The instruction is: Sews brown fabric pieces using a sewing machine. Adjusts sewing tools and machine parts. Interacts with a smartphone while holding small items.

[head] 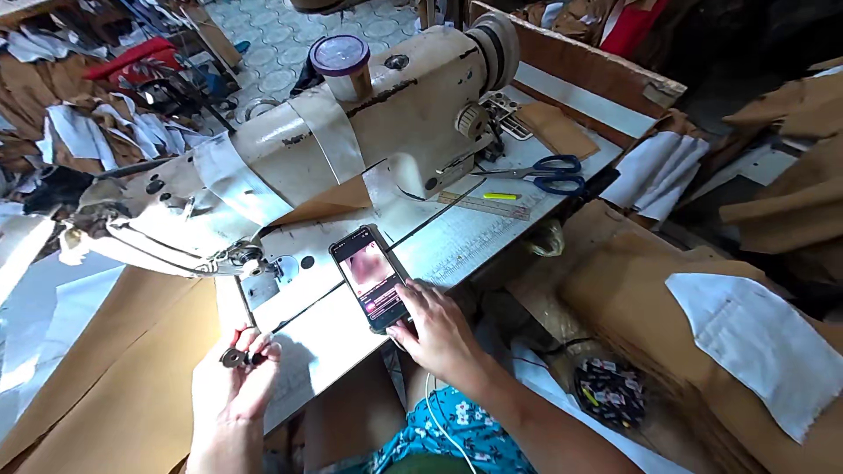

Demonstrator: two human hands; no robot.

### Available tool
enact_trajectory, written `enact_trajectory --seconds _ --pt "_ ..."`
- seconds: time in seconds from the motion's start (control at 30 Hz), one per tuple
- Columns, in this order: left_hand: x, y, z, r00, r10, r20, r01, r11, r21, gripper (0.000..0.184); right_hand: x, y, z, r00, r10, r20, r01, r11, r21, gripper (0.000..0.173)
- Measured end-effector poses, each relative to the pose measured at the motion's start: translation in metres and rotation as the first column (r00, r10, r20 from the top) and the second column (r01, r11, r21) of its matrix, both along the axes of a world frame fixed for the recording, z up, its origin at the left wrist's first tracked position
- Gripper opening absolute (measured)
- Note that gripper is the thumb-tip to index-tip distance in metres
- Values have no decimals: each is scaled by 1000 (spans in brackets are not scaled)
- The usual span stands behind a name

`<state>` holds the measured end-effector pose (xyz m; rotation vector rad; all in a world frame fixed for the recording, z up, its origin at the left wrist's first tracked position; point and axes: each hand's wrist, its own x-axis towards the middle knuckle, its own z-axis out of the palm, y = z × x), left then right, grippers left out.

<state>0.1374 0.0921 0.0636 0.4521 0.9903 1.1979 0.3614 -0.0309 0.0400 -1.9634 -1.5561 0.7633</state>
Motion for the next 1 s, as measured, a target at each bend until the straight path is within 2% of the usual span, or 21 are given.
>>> enact_trajectory --seconds 0.23,0.5,0.83,1.0 --pt "6 -1 8 997 65 -29 -66 997 -40 46 0 1 -11 998 -39 47 34 994 108 55" --pt "1 -2 3 995 94 30 -93 994 -55 43 1 0 -23 991 -65 120 30 962 272 53" --pt "-7 -10 -6 996 64 66 -61 997 -44 27 3 -1 -21 978 -51 200 -3 965 264 57" --pt "-10 -9 -15 990 99 96 -90 991 -98 32 2 -1 -18 973 -52 225 -1 974 229 60"
